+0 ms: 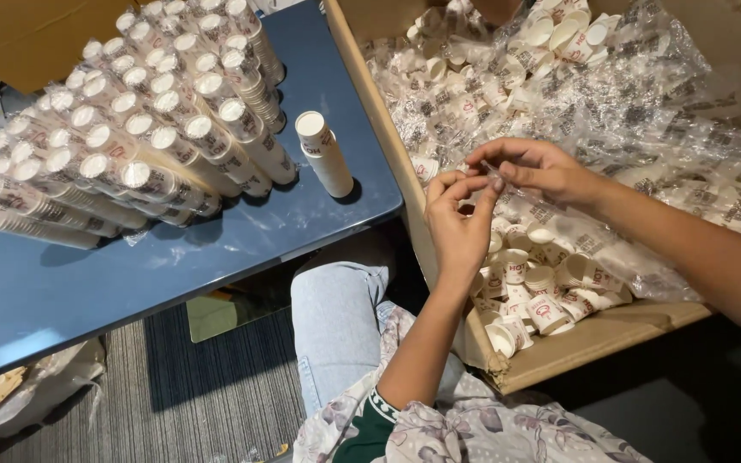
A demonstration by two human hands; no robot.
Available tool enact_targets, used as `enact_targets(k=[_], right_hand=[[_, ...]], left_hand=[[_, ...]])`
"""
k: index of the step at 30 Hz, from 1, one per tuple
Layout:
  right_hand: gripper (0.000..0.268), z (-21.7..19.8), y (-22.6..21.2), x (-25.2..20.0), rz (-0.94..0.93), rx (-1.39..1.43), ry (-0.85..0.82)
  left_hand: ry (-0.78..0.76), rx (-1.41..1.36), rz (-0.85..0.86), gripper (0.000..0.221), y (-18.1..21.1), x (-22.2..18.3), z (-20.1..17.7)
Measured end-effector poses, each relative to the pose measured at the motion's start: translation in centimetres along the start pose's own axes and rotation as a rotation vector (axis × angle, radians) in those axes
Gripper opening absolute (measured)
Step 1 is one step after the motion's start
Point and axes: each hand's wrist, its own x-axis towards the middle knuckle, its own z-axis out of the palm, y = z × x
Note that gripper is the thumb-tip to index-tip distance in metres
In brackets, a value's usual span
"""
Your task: The person is sorting and stacking small paper coffee cups from a large box and placing them into plastic sleeves for packaging.
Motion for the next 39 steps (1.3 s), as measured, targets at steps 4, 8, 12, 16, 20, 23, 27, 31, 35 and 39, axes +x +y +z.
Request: enact_targets(k=[4, 8, 12, 16, 20, 23, 27, 31, 35, 39], right_hand=[[0.033, 0.0, 1.6, -0.6, 0.068, 0.031, 0.044], [0.016, -0.2, 1.7, -0.8, -0.077, 0.248, 0.135], [0.013, -1.5, 2.6, -0.6, -0.092, 0.071, 0.268], [0.019, -0.1, 2.0, -0.3, -0.037, 0.198, 0.251], [0.027, 3.5, 0.1, 1.2, -0.032, 0.207, 0.307], [0.031, 5.9, -0.2, 4.6, -0.005, 0.099, 0.35], [0.03, 7.9, 0.7, 10.5, -0.342, 0.082, 0.248], [0.023, 11.7, -2.1, 15.1, -0.328, -0.068, 0.344], [0.015, 12.2, -0.7, 19.6, -0.536, -0.202, 0.485], [0.007, 12.0, 1.7, 22.4, -0.479, 0.064, 0.488]], left_hand=[[-0.016, -0.002, -0.036, 0.019, -0.9, -0.2, 0.2], [-0.089, -0.15, -0.194, 0.02, -0.4, -0.2, 0.1], [-0.125, -0.462, -0.203, 0.021, -2.6, -0.4, 0.4], [-0.095, -0.593, -0.226, 0.02, -2.4, -0.3, 0.2], [0.006, -0.593, -0.18, 0.02, -1.8, 0.2, -0.6], [0.147, -0.55, -0.091, 0.021, -1.6, 1.4, -2.1], [0.324, -0.513, 0.006, 0.021, -0.7, 4.4, -5.3], [0.432, -0.36, 0.078, 0.022, -0.2, 8.7, -8.3], [0.568, -0.093, 0.108, 0.028, -1.3, 12.4, -10.5], [0.637, 0.056, 0.005, 0.035, -4.0, 14.3, -11.6]])
